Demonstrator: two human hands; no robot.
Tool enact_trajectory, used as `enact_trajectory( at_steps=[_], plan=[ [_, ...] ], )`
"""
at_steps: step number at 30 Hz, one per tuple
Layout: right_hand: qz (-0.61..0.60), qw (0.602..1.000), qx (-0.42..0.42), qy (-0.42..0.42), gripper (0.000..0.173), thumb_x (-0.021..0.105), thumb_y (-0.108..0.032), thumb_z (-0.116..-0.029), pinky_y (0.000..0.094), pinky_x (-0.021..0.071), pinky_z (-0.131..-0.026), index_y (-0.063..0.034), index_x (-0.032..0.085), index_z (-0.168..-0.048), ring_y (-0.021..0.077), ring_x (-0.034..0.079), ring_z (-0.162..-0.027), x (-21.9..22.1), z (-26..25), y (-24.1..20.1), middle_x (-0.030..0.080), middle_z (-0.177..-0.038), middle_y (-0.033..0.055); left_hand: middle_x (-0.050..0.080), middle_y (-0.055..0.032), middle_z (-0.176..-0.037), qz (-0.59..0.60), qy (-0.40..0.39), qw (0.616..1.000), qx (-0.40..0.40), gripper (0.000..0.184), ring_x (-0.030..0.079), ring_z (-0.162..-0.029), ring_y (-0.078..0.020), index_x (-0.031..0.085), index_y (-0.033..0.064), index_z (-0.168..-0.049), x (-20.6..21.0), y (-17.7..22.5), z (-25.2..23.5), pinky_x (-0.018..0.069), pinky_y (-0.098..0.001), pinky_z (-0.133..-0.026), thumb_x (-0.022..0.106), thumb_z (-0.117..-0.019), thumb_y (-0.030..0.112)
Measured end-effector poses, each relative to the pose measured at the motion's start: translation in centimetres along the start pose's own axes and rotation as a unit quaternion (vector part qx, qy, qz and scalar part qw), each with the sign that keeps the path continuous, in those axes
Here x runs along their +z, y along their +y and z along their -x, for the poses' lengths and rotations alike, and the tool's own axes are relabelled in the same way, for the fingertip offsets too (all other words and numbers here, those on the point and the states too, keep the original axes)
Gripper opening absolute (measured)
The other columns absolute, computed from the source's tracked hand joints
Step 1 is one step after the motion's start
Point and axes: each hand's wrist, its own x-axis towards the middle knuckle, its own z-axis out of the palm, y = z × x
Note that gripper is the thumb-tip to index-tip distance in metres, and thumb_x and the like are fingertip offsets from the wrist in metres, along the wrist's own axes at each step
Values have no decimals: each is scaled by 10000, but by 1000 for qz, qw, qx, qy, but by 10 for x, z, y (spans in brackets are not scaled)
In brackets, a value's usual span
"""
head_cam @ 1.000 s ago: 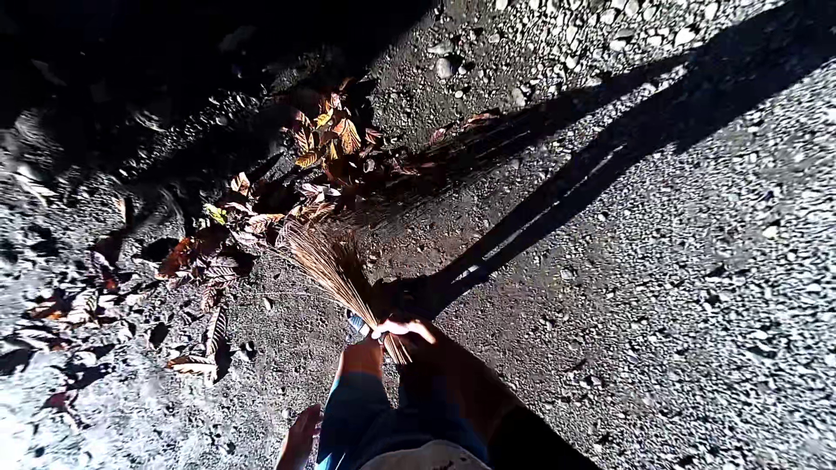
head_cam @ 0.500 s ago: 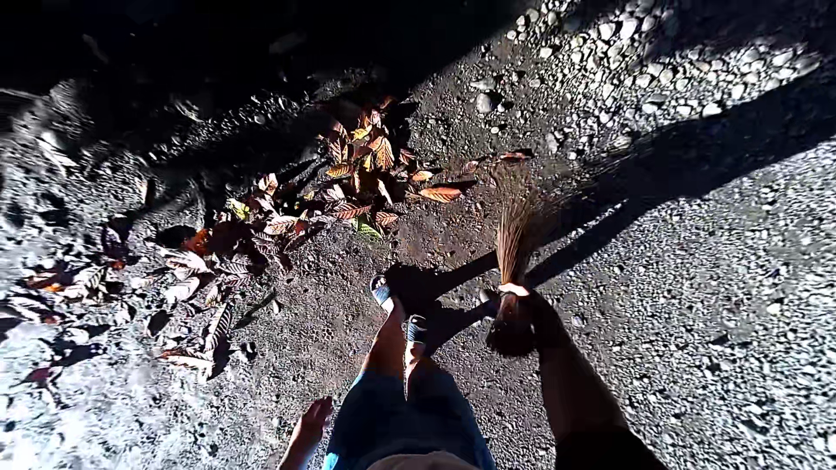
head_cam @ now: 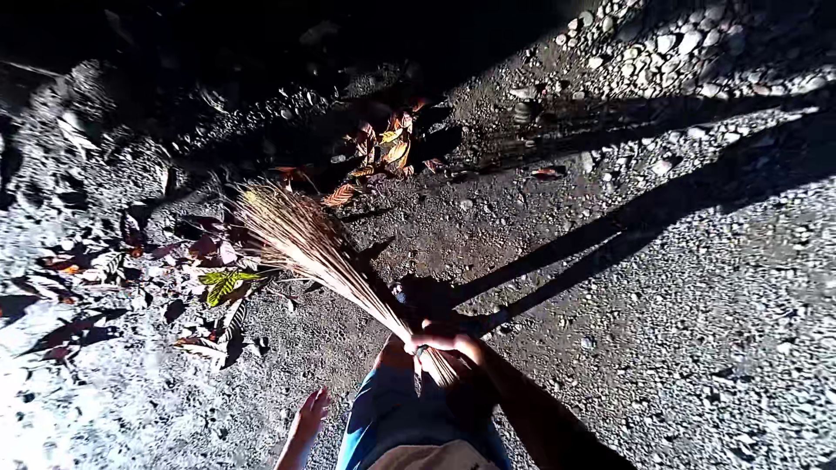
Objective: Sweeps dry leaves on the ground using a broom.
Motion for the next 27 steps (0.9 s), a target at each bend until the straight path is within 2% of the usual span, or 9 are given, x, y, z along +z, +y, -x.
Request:
enact_trajectory(
  at_steps=[3,5,8,11,14,16,19,23,27],
  plan=[
    [-56,979,-17,196,362,611,-78,-974,322,580,-668,25,499,-1302,149,661,-681,-51,77,48,662,-859,87,583,-278,-1396,0,-22,1000,-11,561,584,-1264,-415,435,1,-1515,5,3,-3,462,-571,-1025,360,-1128,401],
    [-104,951,-38,287,573,561,-9,-963,326,565,-635,-24,335,-1489,149,624,-684,-86,101,72,604,-923,95,584,-279,-1395,-9,-33,999,-26,566,582,-1268,-420,457,3,-1502,9,-4,-6,457,-578,-1033,361,-1125,415],
    [-275,893,-37,355,132,419,-80,-1064,277,537,-548,-49,477,-1178,126,580,-582,-119,82,63,551,-755,46,595,-267,-1388,-15,-38,999,-36,559,587,-1260,-415,478,5,-1485,13,-10,-6,454,-589,-1021,359,-1125,416],
    [-329,909,-24,254,117,402,-123,-1075,275,547,-530,-58,499,-1068,120,584,-543,-104,7,39,554,-680,28,591,-267,-1392,-4,-38,998,-40,549,583,-1273,-415,474,1,-1487,20,-4,1,451,-577,-1044,364,-1127,401],
    [-140,989,3,38,187,477,-202,-1067,271,534,-608,-52,573,-1123,104,580,-612,-36,-67,17,587,-769,17,595,-266,-1378,15,-20,999,-29,528,597,-1246,-400,482,-1,-1479,29,2,5,474,-563,-1016,379,-1126,378],
    [-125,988,-51,-82,246,553,-283,-1028,281,564,-628,-83,645,-1138,102,629,-648,-6,-71,1,657,-834,15,609,-264,-1354,10,-3,1000,-19,509,607,-1222,-390,494,4,-1473,37,14,7,483,-561,-993,390,-1126,361],
    [-132,964,-139,-185,254,500,-240,-1038,304,582,-646,-56,667,-1091,139,663,-697,-10,-43,-19,690,-874,59,612,-276,-1348,22,18,1000,3,532,609,-1219,-399,470,-7,-1488,49,31,11,484,-572,-991,402,-1120,371],
    [-115,983,-119,-80,241,546,-228,-1023,343,599,-645,-60,592,-1190,170,679,-690,-104,24,-2,690,-864,65,591,-283,-1379,19,30,999,-19,557,583,-1249,-422,440,6,-1511,72,65,19,464,-597,-995,374,-1124,400],
    [-104,975,-77,183,672,609,-39,-964,368,575,-659,-104,273,-1543,183,636,-708,-209,143,31,613,-965,121,573,-298,-1400,-49,-3,999,-19,579,571,-1277,-446,446,-34,-1495,101,97,23,448,-606,-1038,359,-1127,405]
  ],
)
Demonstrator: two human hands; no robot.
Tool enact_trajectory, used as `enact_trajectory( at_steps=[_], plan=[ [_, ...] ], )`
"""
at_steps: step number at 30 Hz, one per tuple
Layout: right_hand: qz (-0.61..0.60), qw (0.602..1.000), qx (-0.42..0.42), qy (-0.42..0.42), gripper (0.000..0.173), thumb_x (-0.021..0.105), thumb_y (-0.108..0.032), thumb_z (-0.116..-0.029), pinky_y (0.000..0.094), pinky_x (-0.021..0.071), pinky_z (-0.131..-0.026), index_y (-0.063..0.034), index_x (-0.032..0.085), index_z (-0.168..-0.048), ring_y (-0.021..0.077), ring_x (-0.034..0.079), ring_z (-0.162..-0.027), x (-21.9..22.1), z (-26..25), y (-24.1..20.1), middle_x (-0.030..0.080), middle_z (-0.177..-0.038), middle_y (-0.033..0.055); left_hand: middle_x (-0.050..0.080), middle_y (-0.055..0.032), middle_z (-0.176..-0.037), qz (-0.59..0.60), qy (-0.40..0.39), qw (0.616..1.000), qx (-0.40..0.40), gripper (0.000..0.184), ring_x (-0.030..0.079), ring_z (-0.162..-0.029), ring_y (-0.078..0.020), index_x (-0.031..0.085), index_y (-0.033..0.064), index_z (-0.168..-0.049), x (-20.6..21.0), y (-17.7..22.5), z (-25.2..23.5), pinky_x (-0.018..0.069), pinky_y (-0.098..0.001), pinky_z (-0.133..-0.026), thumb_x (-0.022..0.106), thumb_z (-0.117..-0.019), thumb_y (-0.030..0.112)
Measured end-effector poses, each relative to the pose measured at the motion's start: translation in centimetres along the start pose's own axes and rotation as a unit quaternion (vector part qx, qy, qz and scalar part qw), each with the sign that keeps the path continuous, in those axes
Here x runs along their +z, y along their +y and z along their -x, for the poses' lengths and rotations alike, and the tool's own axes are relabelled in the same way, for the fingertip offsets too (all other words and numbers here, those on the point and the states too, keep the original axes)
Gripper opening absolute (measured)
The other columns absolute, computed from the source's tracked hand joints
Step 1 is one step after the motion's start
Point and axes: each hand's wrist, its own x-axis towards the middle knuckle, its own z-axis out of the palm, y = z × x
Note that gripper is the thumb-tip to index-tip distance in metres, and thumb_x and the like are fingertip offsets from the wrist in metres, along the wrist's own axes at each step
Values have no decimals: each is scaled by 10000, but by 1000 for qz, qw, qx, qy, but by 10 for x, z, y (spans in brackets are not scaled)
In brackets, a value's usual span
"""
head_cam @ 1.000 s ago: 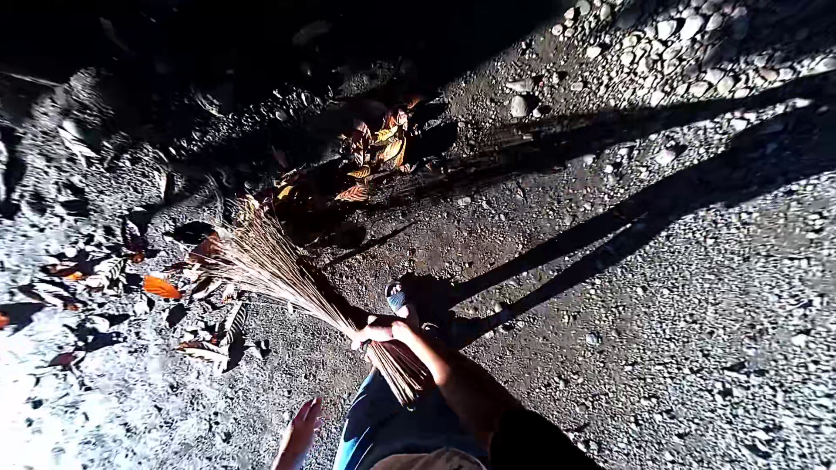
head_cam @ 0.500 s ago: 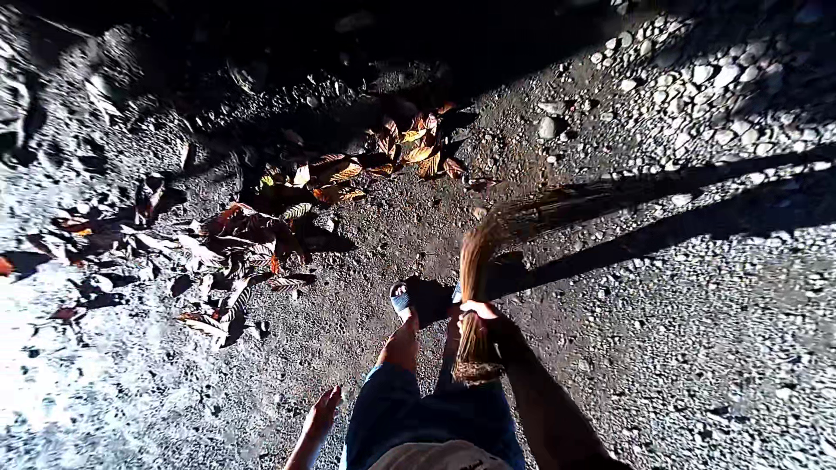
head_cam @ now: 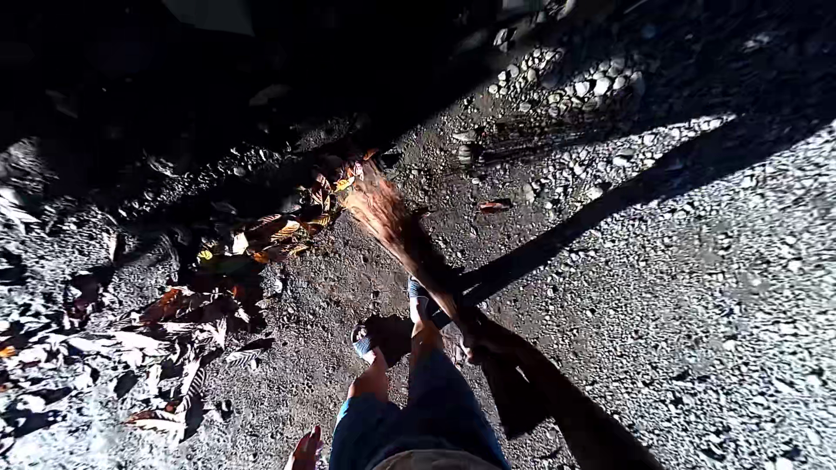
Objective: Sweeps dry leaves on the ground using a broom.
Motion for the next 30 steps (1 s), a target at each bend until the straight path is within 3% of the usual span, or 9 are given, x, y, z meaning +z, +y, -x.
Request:
enact_trajectory(
  at_steps=[3,6,9,12,15,19,21,26,30],
  plan=[
    [-28,975,70,208,606,606,-59,-996,410,555,-701,-71,318,-1529,227,626,-790,-95,7,13,599,-1098,179,600,-287,-1366,-17,-14,1000,11,564,607,-1219,-429,474,-21,-1477,26,32,-2,471,-596,-997,357,-1127,407],
    [12,955,113,273,472,618,-164,-1012,444,503,-920,44,487,-1415,260,618,-1011,-164,-35,12,605,-1245,234,618,-270,-1336,-12,-16,999,27,539,623,-1176,-401,505,-19,-1447,48,74,2,481,-580,-974,363,-1128,392],
    [80,982,52,165,443,598,-159,-1015,414,505,-932,48,501,-1395,232,608,-1032,-159,-90,0,610,-1235,217,630,-252,-1330,-20,-15,999,38,519,632,-1174,-381,508,5,-1460,68,111,6,485,-561,-977,372,-1128,380],
    [151,986,55,33,539,690,-166,-957,433,483,-998,38,498,-1417,258,610,-1133,-73,-122,-14,616,-1277,219,641,-243,-1330,-50,-22,998,29,489,636,-1202,-376,534,14,-1441,88,141,15,478,-551,-1015,397,-1126,362],
    [216,970,22,-105,864,728,-149,-925,517,319,-1198,0,218,-1606,370,399,-1451,-17,-127,-24,397,-1559,279,629,-262,-1332,-52,-35,996,55,468,630,-1204,-386,537,-1,-1430,98,157,19,475,-552,-1023,423,-1120,331],
    [247,956,-28,-155,740,767,-117,-893,503,508,-963,-26,389,-1522,310,636,-1089,-46,-74,-46,620,-1264,234,626,-258,-1334,-33,-25,998,52,466,627,-1190,-376,520,-2,-1442,99,171,26,471,-539,-1007,385,-1132,318],
    [219,971,0,-100,710,735,-99,-923,449,554,-821,-59,364,-1526,246,658,-888,-85,-30,-57,646,-1114,187,626,-273,-1329,-10,-7,998,56,491,629,-1194,-398,512,-21,-1446,93,163,29,479,-553,-1014,366,-1134,330],
    [252,925,145,244,947,770,-137,-880,602,464,-1034,-60,178,-1614,447,587,-1242,-204,-14,-26,563,-1373,306,597,-296,-1361,28,4,1000,3,551,600,-1225,-430,470,-36,-1472,91,125,27,464,-593,-1007,369,-1129,383],
    [325,863,248,297,917,757,-186,-892,564,448,-1084,15,196,-1590,430,543,-1321,-259,-30,-18,509,-1440,313,608,-284,-1361,-9,-6,1000,-21,551,597,-1246,-431,498,-24,-1460,95,114,23,449,-593,-1034,360,-1130,396]
  ],
)
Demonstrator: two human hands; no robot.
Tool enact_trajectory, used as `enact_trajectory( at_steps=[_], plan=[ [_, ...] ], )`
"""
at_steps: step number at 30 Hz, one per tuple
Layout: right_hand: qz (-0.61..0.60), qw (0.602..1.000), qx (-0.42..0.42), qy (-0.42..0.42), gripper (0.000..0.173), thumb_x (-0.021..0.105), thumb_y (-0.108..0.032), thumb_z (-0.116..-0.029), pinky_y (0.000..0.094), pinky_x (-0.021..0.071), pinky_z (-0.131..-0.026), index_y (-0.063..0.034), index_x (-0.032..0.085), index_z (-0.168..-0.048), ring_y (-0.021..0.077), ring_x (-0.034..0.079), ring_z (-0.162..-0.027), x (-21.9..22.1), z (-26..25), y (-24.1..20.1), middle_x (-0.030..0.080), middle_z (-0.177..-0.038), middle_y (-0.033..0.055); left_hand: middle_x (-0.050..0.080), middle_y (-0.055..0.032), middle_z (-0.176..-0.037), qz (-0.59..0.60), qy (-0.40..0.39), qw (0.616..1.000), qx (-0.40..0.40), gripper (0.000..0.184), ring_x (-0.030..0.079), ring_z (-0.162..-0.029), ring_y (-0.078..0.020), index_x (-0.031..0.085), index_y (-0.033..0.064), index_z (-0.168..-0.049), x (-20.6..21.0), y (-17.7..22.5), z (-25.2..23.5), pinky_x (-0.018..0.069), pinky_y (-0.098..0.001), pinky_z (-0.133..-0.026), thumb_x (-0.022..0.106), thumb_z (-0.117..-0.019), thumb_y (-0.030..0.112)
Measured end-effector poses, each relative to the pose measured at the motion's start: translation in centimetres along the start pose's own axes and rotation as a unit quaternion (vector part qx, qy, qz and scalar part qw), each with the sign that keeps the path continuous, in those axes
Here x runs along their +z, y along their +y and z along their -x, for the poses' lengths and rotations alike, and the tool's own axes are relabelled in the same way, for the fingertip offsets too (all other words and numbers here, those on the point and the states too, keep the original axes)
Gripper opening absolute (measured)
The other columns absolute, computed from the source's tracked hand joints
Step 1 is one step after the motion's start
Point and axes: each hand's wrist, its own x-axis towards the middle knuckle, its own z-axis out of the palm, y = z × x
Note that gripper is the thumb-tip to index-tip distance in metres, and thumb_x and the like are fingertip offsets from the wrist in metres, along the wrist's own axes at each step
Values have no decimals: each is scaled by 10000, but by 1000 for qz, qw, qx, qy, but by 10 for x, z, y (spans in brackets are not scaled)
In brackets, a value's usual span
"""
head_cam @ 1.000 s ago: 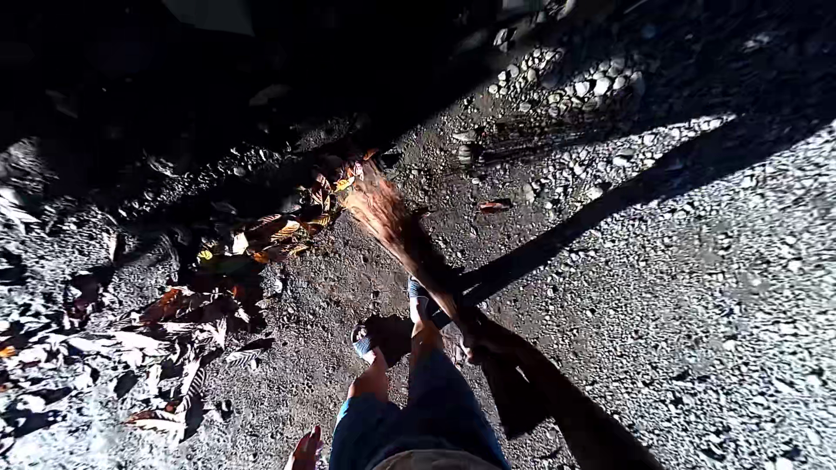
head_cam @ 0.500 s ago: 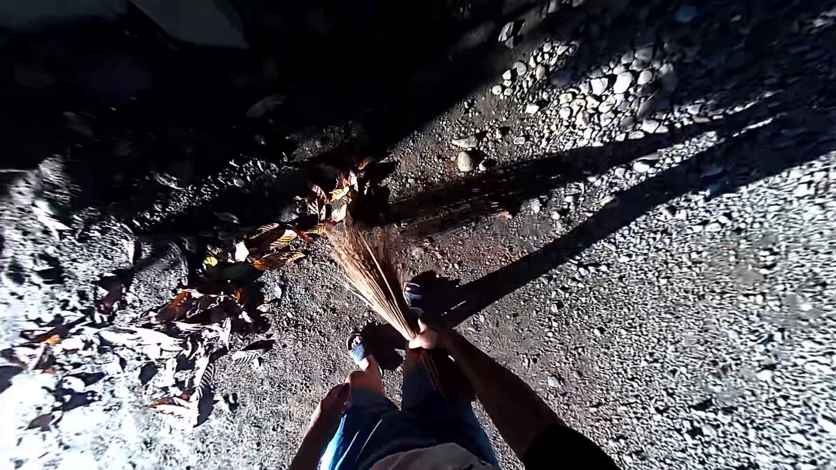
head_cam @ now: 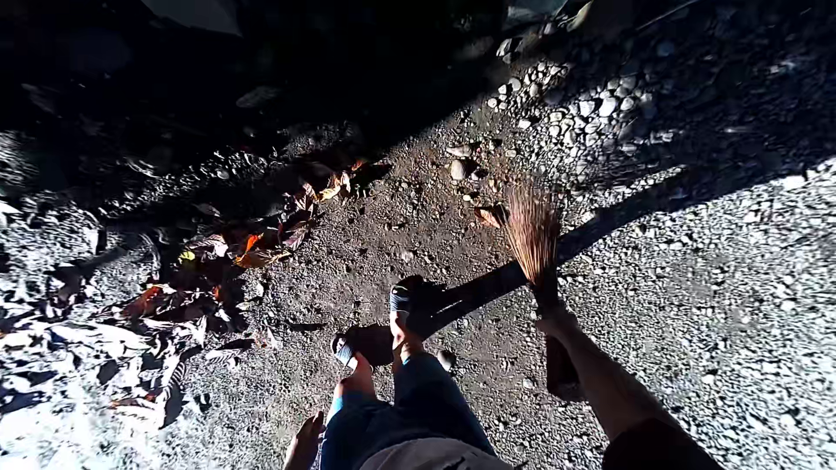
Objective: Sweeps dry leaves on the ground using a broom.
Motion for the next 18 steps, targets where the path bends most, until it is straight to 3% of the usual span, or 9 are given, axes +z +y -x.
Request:
enact_trajectory(
  at_steps=[3,5,8,9,13,16,18],
  plan=[
    [117,990,-44,-57,946,776,-128,-882,624,447,-1057,-61,186,-1618,485,555,-1285,-3,11,24,531,-1407,336,598,-288,-1372,18,4,1000,1,553,598,-1232,-429,476,-21,-1477,-2,10,-2,457,-591,-1002,360,-1130,393],
    [127,985,-83,-77,955,760,-84,-886,650,442,-1041,-123,174,-1640,496,575,-1251,-10,44,42,563,-1375,328,603,-280,-1366,35,2,999,6,556,610,-1218,-418,467,-10,-1487,0,20,-5,475,-582,-989,355,-1129,400],
    [102,989,-101,-44,850,708,-42,-923,625,463,-1030,-81,230,-1625,488,608,-1212,-20,111,53,583,-1364,316,604,-285,-1355,28,-10,1000,9,551,610,-1207,-412,478,-13,-1476,1,35,-8,473,-573,-988,362,-1128,398],
    [96,991,-70,-55,821,688,-43,-950,600,442,-1060,-69,216,-1622,470,585,-1253,-26,127,46,551,-1408,307,607,-285,-1349,22,-10,1000,15,545,612,-1201,-409,486,-15,-1469,1,40,-10,473,-571,-985,365,-1129,393],
    [-9,999,-3,-49,888,740,-138,-923,603,461,-1048,-73,193,-1620,466,582,-1259,14,70,50,534,-1418,313,621,-270,-1332,21,-10,999,38,528,626,-1179,-397,490,-7,-1469,-6,54,-9,483,-565,-972,370,-1130,379],
    [-107,990,-30,-85,806,777,-212,-889,559,441,-1088,33,349,-1527,418,554,-1300,45,30,-11,546,-1401,300,619,-285,-1335,10,4,998,66,527,618,-1205,-414,503,-23,-1455,-13,56,-14,470,-575,-1002,375,-1130,371],
    [-77,982,-92,-146,735,764,-247,-907,545,436,-1096,82,419,-1466,400,560,-1292,70,43,-74,559,-1386,297,617,-294,-1339,-23,26,995,98,522,600,-1247,-427,540,-36,-1420,-18,52,-12,439,-592,-1065,395,-1123,368]
  ],
)
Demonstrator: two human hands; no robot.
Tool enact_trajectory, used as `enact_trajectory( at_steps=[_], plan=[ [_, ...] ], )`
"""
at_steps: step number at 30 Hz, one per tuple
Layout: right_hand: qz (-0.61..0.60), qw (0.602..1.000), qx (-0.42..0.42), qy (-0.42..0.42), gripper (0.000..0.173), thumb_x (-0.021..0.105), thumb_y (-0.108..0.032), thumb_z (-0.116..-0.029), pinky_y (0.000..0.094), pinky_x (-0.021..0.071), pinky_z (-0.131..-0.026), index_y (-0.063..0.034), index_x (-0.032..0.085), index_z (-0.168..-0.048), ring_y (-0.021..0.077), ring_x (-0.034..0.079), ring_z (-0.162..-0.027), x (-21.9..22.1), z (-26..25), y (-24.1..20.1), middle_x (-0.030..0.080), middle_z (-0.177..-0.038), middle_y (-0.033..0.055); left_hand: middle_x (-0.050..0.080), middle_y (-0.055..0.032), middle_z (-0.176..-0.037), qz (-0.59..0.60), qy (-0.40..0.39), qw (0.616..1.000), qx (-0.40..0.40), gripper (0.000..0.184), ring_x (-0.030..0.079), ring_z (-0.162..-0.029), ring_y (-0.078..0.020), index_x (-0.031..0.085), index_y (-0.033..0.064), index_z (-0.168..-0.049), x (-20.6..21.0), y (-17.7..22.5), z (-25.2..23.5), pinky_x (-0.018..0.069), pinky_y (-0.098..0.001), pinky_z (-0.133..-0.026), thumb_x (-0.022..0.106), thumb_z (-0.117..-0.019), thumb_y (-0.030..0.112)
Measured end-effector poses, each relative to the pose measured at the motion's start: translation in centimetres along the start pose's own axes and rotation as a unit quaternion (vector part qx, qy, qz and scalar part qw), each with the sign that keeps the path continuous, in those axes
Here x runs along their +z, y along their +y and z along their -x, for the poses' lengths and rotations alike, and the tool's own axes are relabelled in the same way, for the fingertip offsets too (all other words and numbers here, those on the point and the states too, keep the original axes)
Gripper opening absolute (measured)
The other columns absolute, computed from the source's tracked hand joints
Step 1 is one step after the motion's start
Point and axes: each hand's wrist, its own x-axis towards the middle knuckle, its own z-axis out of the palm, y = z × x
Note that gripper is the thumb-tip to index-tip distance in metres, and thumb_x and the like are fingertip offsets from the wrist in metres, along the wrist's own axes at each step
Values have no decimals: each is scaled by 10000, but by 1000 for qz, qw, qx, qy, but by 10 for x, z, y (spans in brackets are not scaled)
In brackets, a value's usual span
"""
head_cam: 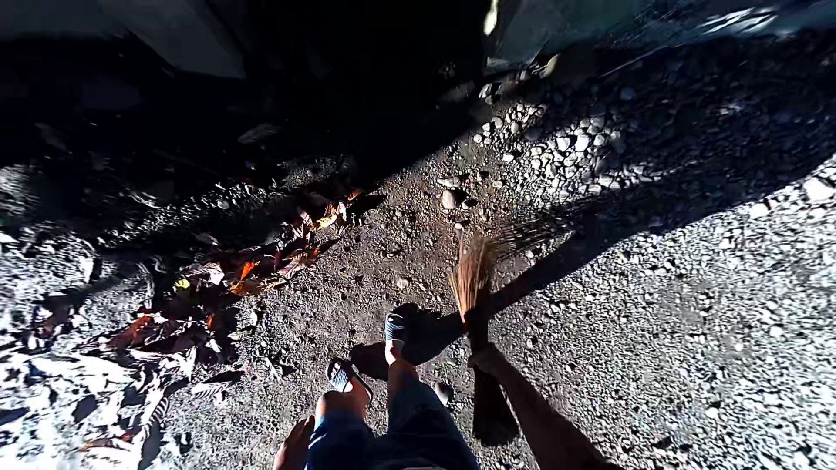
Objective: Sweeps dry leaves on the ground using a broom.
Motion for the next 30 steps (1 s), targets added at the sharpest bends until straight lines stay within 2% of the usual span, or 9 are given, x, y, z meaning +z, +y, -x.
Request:
enact_trajectory(
  at_steps=[6,9,14,16,18,20,24,27,30],
  plan=[
    [260,930,-219,-138,740,731,-254,-933,604,422,-1089,57,382,-1506,433,540,-1309,82,38,-123,541,-1405,307,606,-292,-1369,-39,34,998,28,477,559,-1308,-464,573,0,-1415,-19,4,18,387,-641,-1113,431,-1114,342],
    [302,915,-244,-106,915,810,-182,-852,631,411,-1095,-30,288,-1588,446,513,-1339,63,46,-134,501,-1465,293,571,-282,-1427,-25,8,1000,11,517,520,-1363,-445,535,0,-1454,-33,-10,13,349,-623,-1153,401,-1121,371],
    [200,965,-164,30,1105,810,-79,-839,588,449,-1078,-91,54,-1645,446,563,-1286,-6,65,-138,504,-1447,317,577,-290,-1411,39,-15,998,-41,555,537,-1340,-450,536,0,-1449,-51,-37,-17,377,-622,-1127,382,-1119,418],
    [54,987,-131,70,969,754,-25,-866,521,529,-956,-55,144,-1618,389,634,-1124,-19,53,-159,541,-1360,310,575,-278,-1421,94,-18,995,-41,546,543,-1339,-441,526,2,-1459,-60,-44,-28,392,-613,-1124,385,-1121,407],
    [-49,988,-109,97,623,685,-43,-927,488,539,-863,36,398,-1474,332,635,-990,-17,40,-207,591,-1239,276,592,-288,-1387,167,-7,985,-41,539,588,-1273,-445,517,-11,-1456,-67,-48,-32,438,-608,-1072,403,-1119,393],
    [-19,992,-99,74,482,643,-107,-974,466,511,-886,68,493,-1397,297,617,-995,8,25,-267,615,-1204,250,596,-291,-1374,208,-10,976,-56,535,608,-1236,-446,509,-15,-1458,-76,-55,-34,464,-603,-1039,418,-1116,386],
    [194,970,-131,-66,957,771,-93,-856,553,469,-1053,-29,183,-1608,396,561,-1274,142,9,-335,506,-1438,292,601,-291,-1372,221,-7,970,-102,536,604,-1246,-446,502,-8,-1467,-95,-77,-33,455,-594,-1049,414,-1117,389],
    [327,913,-180,-163,1078,821,-161,-829,573,392,-1134,-52,114,-1636,412,465,-1391,238,38,-355,431,-1529,282,589,-291,-1388,229,-11,966,-123,535,584,-1273,-449,509,-11,-1463,-105,-86,-35,446,-600,-1058,427,-1114,387],
    [341,883,-229,-229,1110,823,-144,-821,606,418,-1088,-118,90,-1654,430,490,-1358,254,62,-371,423,-1531,293,563,-273,-1435,249,-24,958,-140,541,560,-1313,-436,476,13,-1497,-121,-73,-41,431,-596,-1076,420,-1115,392]
  ],
)
